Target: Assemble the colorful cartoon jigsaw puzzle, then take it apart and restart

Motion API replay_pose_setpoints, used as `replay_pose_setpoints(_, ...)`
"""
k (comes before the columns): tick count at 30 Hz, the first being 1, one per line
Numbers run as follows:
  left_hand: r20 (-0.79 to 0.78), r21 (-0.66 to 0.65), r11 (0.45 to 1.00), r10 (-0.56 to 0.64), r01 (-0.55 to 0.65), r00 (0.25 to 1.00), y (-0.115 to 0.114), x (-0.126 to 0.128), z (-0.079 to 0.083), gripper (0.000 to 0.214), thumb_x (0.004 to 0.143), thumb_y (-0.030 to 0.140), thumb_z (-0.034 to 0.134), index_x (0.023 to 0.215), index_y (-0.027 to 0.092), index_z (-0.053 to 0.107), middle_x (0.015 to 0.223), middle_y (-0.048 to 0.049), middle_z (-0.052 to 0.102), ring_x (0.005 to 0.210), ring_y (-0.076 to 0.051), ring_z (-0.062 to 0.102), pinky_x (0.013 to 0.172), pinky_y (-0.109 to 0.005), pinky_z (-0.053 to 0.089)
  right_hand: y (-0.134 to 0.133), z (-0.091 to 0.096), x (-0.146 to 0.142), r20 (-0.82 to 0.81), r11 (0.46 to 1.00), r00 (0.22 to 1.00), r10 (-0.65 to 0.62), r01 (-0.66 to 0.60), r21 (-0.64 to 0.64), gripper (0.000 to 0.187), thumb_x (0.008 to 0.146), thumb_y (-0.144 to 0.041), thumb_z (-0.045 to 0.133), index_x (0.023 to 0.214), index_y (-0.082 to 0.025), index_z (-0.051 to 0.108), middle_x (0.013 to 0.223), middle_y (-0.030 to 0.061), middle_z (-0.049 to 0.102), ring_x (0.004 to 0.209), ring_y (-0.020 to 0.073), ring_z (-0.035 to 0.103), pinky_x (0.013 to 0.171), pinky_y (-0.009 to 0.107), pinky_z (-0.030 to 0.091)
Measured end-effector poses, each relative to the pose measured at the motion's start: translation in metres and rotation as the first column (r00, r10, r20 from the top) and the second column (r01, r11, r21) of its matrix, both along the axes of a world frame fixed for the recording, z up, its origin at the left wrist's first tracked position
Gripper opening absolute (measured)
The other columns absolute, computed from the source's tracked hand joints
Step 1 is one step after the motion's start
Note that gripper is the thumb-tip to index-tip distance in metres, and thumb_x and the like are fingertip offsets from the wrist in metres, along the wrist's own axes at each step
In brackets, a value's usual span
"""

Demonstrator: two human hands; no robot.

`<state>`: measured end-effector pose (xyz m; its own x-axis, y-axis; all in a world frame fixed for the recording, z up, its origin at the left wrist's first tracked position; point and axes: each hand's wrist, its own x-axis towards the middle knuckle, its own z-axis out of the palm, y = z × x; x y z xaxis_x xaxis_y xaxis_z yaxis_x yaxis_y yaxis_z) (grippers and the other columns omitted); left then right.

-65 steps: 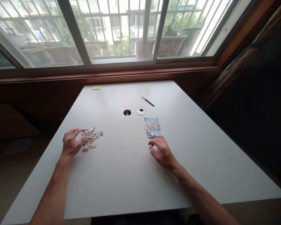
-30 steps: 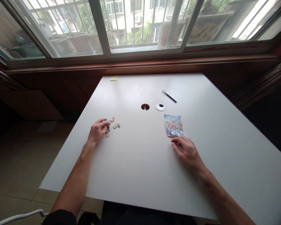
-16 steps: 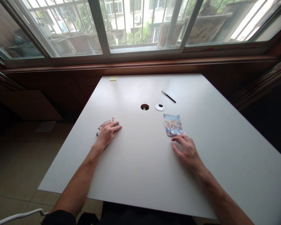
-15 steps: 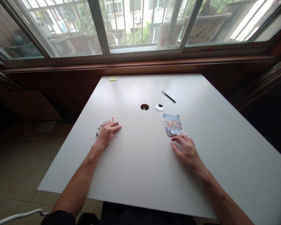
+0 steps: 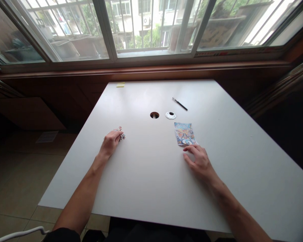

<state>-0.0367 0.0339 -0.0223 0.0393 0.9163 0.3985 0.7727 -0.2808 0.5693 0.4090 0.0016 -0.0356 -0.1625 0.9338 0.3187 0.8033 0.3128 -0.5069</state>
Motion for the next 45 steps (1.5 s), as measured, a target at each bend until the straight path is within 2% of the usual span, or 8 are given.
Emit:
replay_pose_setpoints(9,0.359,-0.103,0.993,-0.016,0.057,0.933,-0.012,0.023,0.011,0.039,0.096,0.046,0.061,0.117,0.014,0.069,0.089,-0.01,0.078,0.076,-0.023,0.077,0.062,-0.032,0.062,0.0,0.003,0.0,-0.012,1.0,1.0,0.001,-0.001,-0.004,0.018,0.086,-0.034,0.057,0.097,-0.023,0.067,0.106,0.01,0.065,0.098,0.0285,0.059,0.092,0.047,0.048)
replay_pose_setpoints(16,0.65,-0.157,0.957,-0.085,0.243,0.755,-0.019,0.038,0.023,0.037,0.082,0.042,0.081,0.104,0.016,0.068,0.088,-0.0106,0.079,0.078,-0.025,0.077,0.067,-0.035,0.06,-0.001,0.003,-0.001,-0.011,1.0,1.0,0.003,-0.004,-0.02,0.017,0.087,-0.034,0.057,0.097,-0.023,0.066,0.106,0.0095,0.065,0.097,0.0279,0.059,0.092,0.046,0.049)
replay_pose_setpoints(19,0.518,-0.126,0.968,-0.123,0.218,0.847,-0.018,0.033,0.021,0.033,0.084,0.043,0.078,0.102,0.017,0.07,0.09,-0.0092,0.078,0.082,-0.024,0.075,0.074,-0.037,0.059,-0.001,0.003,0.0,-0.011,1.0,1.0,0.004,-0.004,-0.025,0.018,0.087,-0.034,0.057,0.097,-0.023,0.066,0.106,0.0098,0.065,0.098,0.0281,0.059,0.092,0.046,0.049)
replay_pose_setpoints(22,0.092,-0.061,0.981,-0.179,0.185,0.98,-0.017,0.028,0.019,0.02,0.085,0.041,0.076,0.094,0.023,0.076,0.096,-0.0064,0.076,0.095,-0.024,0.068,0.092,-0.043,0.053,-0.001,0.004,0.0,-0.012,1.0,1.0,0.004,-0.005,-0.02,0.017,0.087,-0.033,0.057,0.097,-0.023,0.066,0.106,0.0099,0.065,0.098,0.0282,0.059,0.093,0.046,0.048)
replay_pose_setpoints(26,-0.279,-0.064,0.992,-0.12,0.107,0.953,-0.017,0.022,0.02,0.014,0.088,0.037,0.07,0.096,0.027,0.078,0.11,-0.0046,0.073,0.111,-0.027,0.061,0.103,-0.045,0.042,0.0,0.002,0.001,-0.008,1.0,1.0,0.014,-0.015,-0.026,0.018,0.087,-0.034,0.057,0.097,-0.023,0.066,0.107,0.0097,0.064,0.1,0.0286,0.058,0.095,0.047,0.047)
replay_pose_setpoints(33,-0.382,-0.093,0.981,0.121,-0.168,0.916,-0.018,-0.015,0.029,0.042,0.086,0.044,0.066,0.126,0.029,0.068,0.134,-0.0073,0.062,0.124,-0.033,0.051,0.107,-0.048,0.038,0.0,0.002,0.001,-0.006,0.999,1.0,0.019,-0.019,-0.035,0.017,0.088,-0.034,0.058,0.098,-0.024,0.066,0.107,0.009,0.064,0.099,0.0281,0.059,0.094,0.046,0.048)
replay_pose_setpoints(37,-0.418,-0.286,0.939,0.058,-0.192,0.906,-0.02,-0.041,0.028,0.085,0.074,0.066,0.074,0.149,0.034,0.049,0.151,-0.011,0.047,0.134,-0.041,0.041,0.109,-0.055,0.036,-0.001,0.003,0.0,0.006,1.0,1.0,0.014,-0.014,-0.017,0.017,0.088,-0.034,0.057,0.098,-0.024,0.066,0.106,0.0088,0.065,0.098,0.0279,0.06,0.094,0.046,0.048)
replay_pose_setpoints(45,-0.086,-0.287,0.957,0.012,-0.036,0.996,-0.017,-0.05,0.025,0.046,0.084,0.05,0.07,0.121,0.024,0.071,0.119,-0.0076,0.067,0.095,-0.023,0.067,0.088,-0.033,0.053,0.001,0.0,0.003,0.01,1.0,1.0,0.026,-0.026,-0.008,0.018,0.088,-0.035,0.056,0.097,-0.023,0.066,0.106,0.0092,0.065,0.099,0.028,0.059,0.094,0.047,0.047)
